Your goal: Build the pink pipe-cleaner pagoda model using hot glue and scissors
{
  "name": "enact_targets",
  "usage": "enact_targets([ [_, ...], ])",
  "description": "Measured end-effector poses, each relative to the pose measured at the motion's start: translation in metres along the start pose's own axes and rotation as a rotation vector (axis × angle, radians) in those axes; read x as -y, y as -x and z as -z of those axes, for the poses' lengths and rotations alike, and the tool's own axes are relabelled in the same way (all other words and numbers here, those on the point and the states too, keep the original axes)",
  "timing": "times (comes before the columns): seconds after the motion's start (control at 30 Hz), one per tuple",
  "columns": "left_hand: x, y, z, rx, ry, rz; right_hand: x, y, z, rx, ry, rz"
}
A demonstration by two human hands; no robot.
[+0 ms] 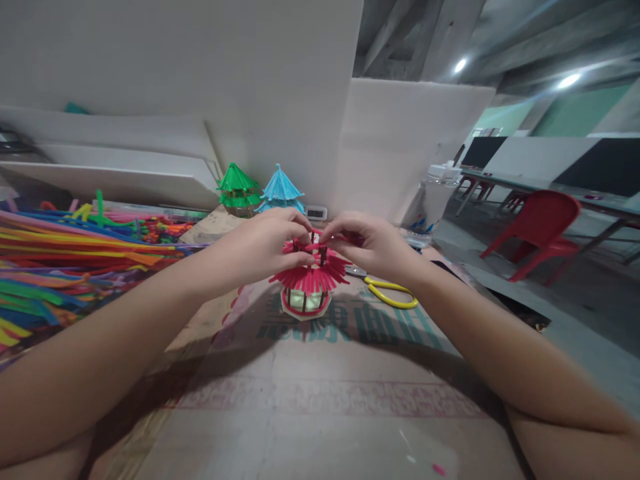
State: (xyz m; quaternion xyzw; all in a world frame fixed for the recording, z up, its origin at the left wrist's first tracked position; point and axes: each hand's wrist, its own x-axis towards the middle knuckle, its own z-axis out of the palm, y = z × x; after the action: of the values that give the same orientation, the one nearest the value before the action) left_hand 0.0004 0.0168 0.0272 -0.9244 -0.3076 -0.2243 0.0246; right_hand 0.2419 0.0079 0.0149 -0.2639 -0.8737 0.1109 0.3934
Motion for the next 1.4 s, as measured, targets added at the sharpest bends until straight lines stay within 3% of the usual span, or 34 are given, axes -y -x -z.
enact_targets([
  [0.4, -0.002, -0.001, 0.01, 0.071, 0.103, 0.034, -0.003, 0.0, -0.003, 0.007, 0.008, 0.019],
  [0.53, -0.005, -0.001, 0.014, 0.04, 0.165, 0.094, -0.003, 0.0, -0.003, 0.015, 0.006, 0.019],
  [1.4, -0.008, -0.002, 0.012, 0.013, 0.101, 0.104, -0.003, 0.0, 0.0, 0.055, 0.076, 0.033],
])
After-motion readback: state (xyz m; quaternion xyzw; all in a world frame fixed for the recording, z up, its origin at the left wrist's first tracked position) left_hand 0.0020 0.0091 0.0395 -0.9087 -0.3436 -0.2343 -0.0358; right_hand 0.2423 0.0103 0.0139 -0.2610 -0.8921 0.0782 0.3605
